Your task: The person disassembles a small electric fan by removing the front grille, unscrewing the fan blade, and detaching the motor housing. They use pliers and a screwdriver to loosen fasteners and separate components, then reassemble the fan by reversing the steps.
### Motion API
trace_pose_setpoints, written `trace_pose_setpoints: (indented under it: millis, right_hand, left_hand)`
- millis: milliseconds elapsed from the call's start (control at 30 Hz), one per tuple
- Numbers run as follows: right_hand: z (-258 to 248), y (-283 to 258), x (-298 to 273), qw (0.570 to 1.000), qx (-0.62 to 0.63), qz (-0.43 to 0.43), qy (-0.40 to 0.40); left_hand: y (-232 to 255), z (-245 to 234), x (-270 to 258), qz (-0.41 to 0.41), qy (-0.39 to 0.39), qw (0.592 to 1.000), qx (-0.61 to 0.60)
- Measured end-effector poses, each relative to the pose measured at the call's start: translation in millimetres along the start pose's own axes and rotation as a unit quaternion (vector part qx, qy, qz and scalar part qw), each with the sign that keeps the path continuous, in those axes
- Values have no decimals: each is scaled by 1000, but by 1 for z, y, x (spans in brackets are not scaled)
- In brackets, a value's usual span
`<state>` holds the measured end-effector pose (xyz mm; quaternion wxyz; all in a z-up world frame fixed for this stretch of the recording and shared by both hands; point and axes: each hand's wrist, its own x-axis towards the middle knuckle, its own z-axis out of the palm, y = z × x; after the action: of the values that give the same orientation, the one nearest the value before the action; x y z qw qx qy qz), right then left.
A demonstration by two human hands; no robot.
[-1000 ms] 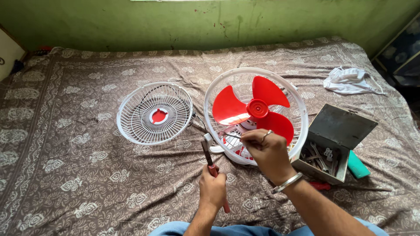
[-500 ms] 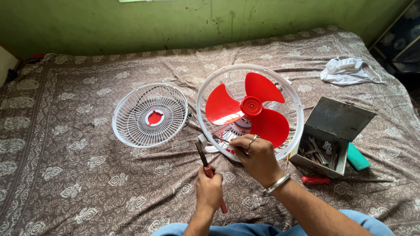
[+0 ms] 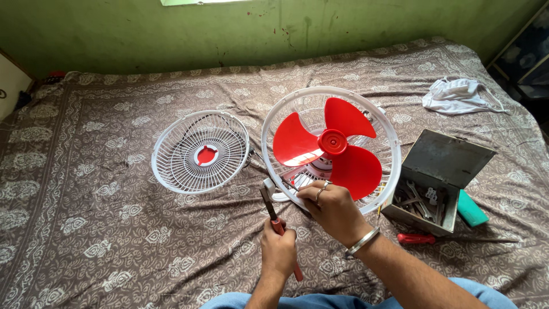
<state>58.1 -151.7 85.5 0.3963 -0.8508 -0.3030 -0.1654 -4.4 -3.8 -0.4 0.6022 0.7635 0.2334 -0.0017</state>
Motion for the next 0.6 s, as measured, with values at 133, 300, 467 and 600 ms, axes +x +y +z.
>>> trace_pose_setpoints:
  millis: [133, 300, 467, 600]
  right_hand:
    - [2, -9, 3, 999, -27, -35, 5]
    - [2, -13, 13, 998, -44, -16, -30]
    - [1, -11, 34, 993, -96, -61, -40]
    - [5, -8, 58, 982, -151, -101, -44]
  left_hand:
    - [-2, 0, 1, 2, -2, 1000, -5]
    - [-5, 1, 5, 15, 12, 1000, -3]
    - [-7, 2, 8, 10, 20, 1000, 3]
    - [-4, 4, 7, 2, 13, 1000, -6]
